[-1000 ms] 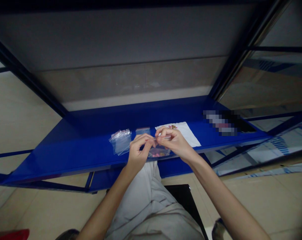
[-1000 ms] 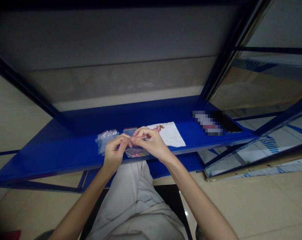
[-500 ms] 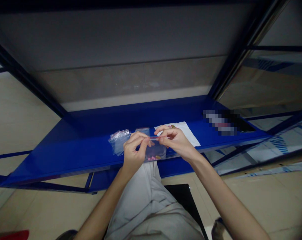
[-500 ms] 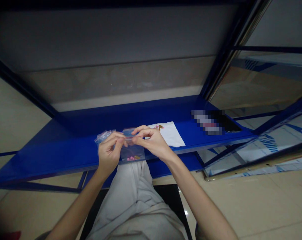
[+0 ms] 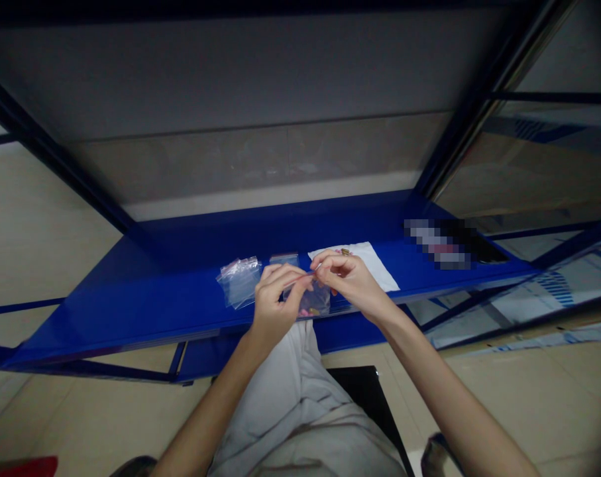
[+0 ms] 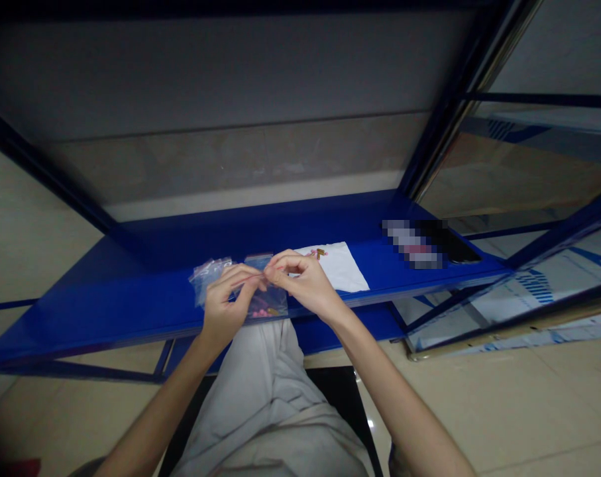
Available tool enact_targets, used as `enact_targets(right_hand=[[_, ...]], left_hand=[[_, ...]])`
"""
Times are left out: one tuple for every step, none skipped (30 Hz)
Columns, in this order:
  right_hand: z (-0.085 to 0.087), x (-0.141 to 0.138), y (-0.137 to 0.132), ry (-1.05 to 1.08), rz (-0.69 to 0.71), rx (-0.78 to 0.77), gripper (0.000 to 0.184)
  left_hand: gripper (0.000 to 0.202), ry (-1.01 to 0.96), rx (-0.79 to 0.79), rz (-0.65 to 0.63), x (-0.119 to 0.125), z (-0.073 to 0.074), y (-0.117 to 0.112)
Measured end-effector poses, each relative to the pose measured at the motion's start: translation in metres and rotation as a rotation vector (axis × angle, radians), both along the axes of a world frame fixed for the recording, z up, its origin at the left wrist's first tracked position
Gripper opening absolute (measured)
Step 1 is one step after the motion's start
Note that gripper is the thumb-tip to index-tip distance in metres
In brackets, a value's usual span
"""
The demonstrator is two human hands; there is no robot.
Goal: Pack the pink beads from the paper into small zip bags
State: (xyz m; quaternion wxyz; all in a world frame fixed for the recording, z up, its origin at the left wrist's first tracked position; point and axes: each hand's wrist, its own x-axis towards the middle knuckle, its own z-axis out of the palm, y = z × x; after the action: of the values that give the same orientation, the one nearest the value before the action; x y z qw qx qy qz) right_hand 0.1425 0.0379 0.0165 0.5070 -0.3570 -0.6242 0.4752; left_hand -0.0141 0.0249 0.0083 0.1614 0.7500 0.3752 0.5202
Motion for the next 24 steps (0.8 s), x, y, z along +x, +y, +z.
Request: enact_targets(right_hand=[[0.001,0.0,0.0,0.003,0.001,-0.009,0.033],[0.001,0.0,0.0,0.005,-0.001,-0.014,0.03],[0.001,0.0,0.0,0.005,-0.006,-0.013,0.028],[0.001,0.001,0.0,0.004,-0.012,-0.007,0.025],[0.001,0.001,0.0,0.005,-0.016,-0.001,0.023],[0.001,0.001,0.0,0.008,-0.015,0.002,0.022],[0.0,0.001,-0.001,0.011,-0.008,-0.003,0.022],[0.001,0.001,-0.001,0.012,0.004,-0.013,0.022],[0.001,0.001,-0.002,0.009,0.017,-0.024,0.023],[0.002,0.0,-0.002,0.002,0.028,-0.034,0.024],[0.002,0.0,-0.003,-0.006,0.036,-0.04,0.025],[0.002,-0.001,-0.004,-0.015,0.036,-0.036,0.026],[0.003,-0.002,-0.005,-0.026,0.026,-0.021,0.026],[0.002,-0.003,-0.005,-0.04,0.009,0.006,0.026],[0.002,-0.004,-0.005,-0.06,-0.012,0.038,0.026],[0.001,-0.004,-0.004,-0.086,-0.033,0.074,0.026],[-0.001,-0.004,-0.003,-0.115,-0.053,0.108,0.025],[-0.002,-0.003,-0.003,-0.144,-0.07,0.137,0.024],[-0.004,-0.003,-0.002,-0.168,-0.08,0.159,0.023],[-0.005,-0.002,-0.002,-0.188,-0.086,0.177,0.022],[-0.006,-0.002,-0.001,-0.203,-0.088,0.19,0.022],[-0.006,-0.001,-0.002,-0.211,-0.09,0.196,0.021],[-0.006,-0.002,-0.002,-0.215,-0.09,0.191,0.021],[-0.005,-0.002,-0.003,-0.217,-0.089,0.178,0.021]], left_hand=[[0.028,-0.007,-0.009,0.009,0.001,0.001,-0.001],[0.029,-0.013,-0.018,0.014,0.002,0.001,-0.001],[0.03,-0.02,-0.025,0.018,0.002,0.001,-0.002],[0.03,-0.026,-0.029,0.021,0.002,0.002,-0.002],[0.03,-0.029,-0.03,0.02,0.001,0.002,-0.003],[0.031,-0.031,-0.034,0.019,0.0,0.002,-0.003],[0.031,-0.033,-0.039,0.02,0.0,0.002,-0.003],[0.032,-0.033,-0.044,0.022,-0.001,0.002,-0.003],[0.032,-0.033,-0.05,0.025,-0.002,0.001,-0.003],[0.033,-0.032,-0.054,0.028,-0.003,0.001,-0.003],[0.033,-0.034,-0.053,0.028,-0.004,0.0,-0.003],[0.033,-0.037,-0.045,0.025,-0.005,-0.002,-0.002],[0.034,-0.04,-0.031,0.015,-0.006,-0.003,-0.001],[0.034,-0.041,-0.015,0.005,-0.007,-0.006,-0.001],[0.034,-0.037,-0.005,-0.006,-0.008,-0.008,0.0],[0.034,-0.026,-0.005,-0.018,-0.009,-0.011,0.001],[0.034,-0.007,-0.019,-0.031,-0.01,-0.013,0.001],[0.036,0.015,-0.043,-0.045,-0.011,-0.015,0.001],[0.038,0.036,-0.069,-0.058,-0.012,-0.017,0.0],[0.039,0.053,-0.089,-0.063,-0.013,-0.018,0.0],[0.039,0.063,-0.098,-0.057,-0.014,-0.018,-0.001],[0.038,0.062,-0.095,-0.032,-0.015,-0.018,-0.002],[0.035,0.052,-0.081,0.009,-0.015,-0.017,-0.003],[0.031,0.034,-0.058,0.056,-0.016,-0.015,-0.003]])
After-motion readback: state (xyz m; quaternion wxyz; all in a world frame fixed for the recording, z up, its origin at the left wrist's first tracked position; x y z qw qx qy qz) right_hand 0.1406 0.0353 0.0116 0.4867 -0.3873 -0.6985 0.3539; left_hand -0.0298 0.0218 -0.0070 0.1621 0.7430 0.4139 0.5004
